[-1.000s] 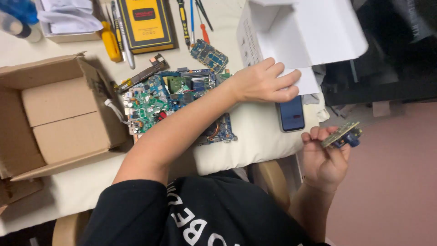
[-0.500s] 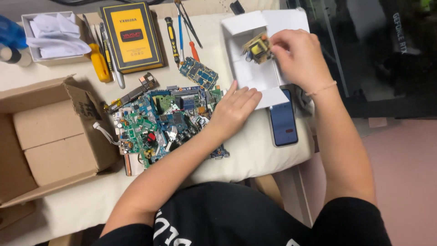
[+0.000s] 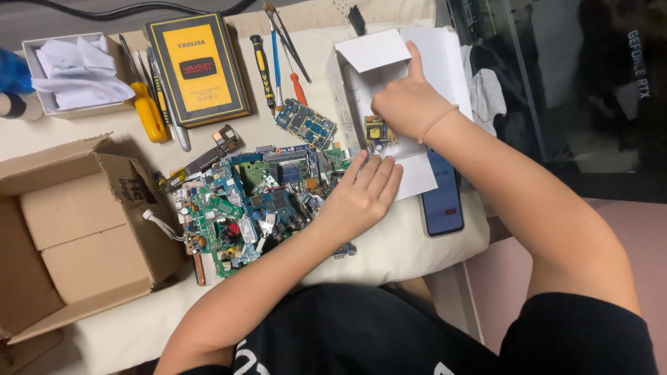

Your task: Sorting and inspecting various electronic circuit boards and motherboards, placing them into cardboard boxes on a workbench.

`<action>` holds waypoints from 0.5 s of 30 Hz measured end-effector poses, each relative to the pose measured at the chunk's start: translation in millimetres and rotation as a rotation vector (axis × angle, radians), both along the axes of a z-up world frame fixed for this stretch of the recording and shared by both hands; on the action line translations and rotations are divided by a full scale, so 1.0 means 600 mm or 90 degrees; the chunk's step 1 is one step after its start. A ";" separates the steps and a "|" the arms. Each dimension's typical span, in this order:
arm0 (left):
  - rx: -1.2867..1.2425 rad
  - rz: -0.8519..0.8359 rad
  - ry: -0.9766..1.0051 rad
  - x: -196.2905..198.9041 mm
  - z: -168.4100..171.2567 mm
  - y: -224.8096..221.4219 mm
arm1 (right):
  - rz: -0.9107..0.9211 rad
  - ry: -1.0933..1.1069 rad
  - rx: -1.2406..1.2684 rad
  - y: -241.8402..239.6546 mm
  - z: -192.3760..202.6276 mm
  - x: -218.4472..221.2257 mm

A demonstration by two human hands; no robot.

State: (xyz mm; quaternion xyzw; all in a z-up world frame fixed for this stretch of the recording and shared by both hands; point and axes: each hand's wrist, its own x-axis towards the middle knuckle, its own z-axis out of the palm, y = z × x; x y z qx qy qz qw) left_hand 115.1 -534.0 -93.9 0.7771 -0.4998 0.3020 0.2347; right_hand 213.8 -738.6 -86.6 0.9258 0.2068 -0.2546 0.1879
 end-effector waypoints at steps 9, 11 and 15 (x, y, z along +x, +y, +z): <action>0.118 -0.166 0.148 -0.072 0.071 0.135 | 0.118 -0.155 0.067 0.027 0.093 -0.080; -0.059 -0.272 0.167 -0.067 0.103 0.207 | -0.066 -0.220 0.292 0.099 0.220 -0.134; -0.197 -0.254 0.152 -0.086 0.143 0.361 | -0.068 -0.164 0.655 0.226 0.209 -0.206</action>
